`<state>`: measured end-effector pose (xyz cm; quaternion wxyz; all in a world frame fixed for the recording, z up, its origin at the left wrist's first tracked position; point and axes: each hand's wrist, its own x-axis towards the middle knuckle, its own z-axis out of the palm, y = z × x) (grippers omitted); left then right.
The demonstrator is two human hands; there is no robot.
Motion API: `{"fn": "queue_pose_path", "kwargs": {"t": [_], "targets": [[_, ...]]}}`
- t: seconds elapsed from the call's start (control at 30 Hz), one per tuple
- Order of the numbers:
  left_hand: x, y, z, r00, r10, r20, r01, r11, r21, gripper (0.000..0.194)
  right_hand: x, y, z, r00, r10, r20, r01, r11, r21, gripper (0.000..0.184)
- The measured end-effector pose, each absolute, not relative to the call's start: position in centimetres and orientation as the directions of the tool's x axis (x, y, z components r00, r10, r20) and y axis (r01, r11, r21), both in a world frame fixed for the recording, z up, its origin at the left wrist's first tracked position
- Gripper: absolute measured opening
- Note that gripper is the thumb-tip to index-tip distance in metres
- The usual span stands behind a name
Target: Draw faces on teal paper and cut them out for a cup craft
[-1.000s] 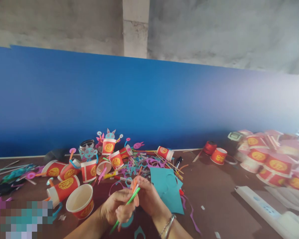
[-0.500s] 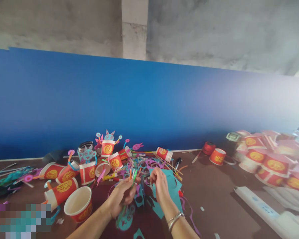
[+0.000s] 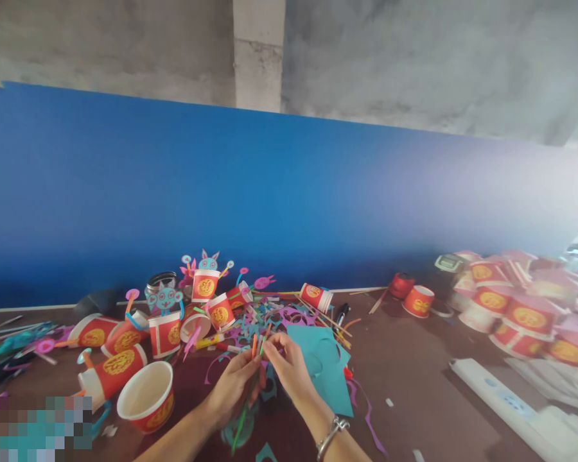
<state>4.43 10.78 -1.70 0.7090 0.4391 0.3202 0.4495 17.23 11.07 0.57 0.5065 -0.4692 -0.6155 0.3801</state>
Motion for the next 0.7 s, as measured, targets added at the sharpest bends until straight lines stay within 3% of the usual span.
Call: {"fn": "queue_pose_path", "kwargs": {"t": [0.1,0.2,0.4,0.5,0.6,0.7], "targets": [[4.5,10.6,-1.5,0.398,0.915,-0.06,-0.309,0.196,0.931,0.039,17.3,11.0,0.4,-0.083,0.926,0.369,0.353,0.374,-0.858,0.031],[4.5,10.5,-1.4,0.416,0.907,-0.073,-0.288,0.208,0.935,0.04,17.6,11.2,-0.1,-0.017,0.904,0.428,0.402,0.398,-0.824,0.031],[4.7,10.5,-1.8,0.363,0.926,-0.106,-0.207,0.191,0.959,0.045,18.2,11.4,-0.2,0.058,0.916,0.396,0.402,0.342,-0.849,0.041],[5.0,10.5,-1.9,0.281,0.956,-0.08,-0.11,0.115,0.987,0.047,17.9,11.1,0.0,0.048,0.896,0.442,0.412,0.385,-0.826,0.033],[5.1,10.3,-2.0,0.224,0.973,-0.05,-0.085,0.07,0.994,0.049,17.4,10.8,0.0,0.068,0.89,0.451,0.359,0.4,-0.843,0.022],[5.1,10.2,-2.0,0.261,0.964,-0.052,-0.123,0.087,0.989,0.051,17.2,10.9,0.0,0.081,0.926,0.368,0.253,0.338,-0.907,0.03]]}}
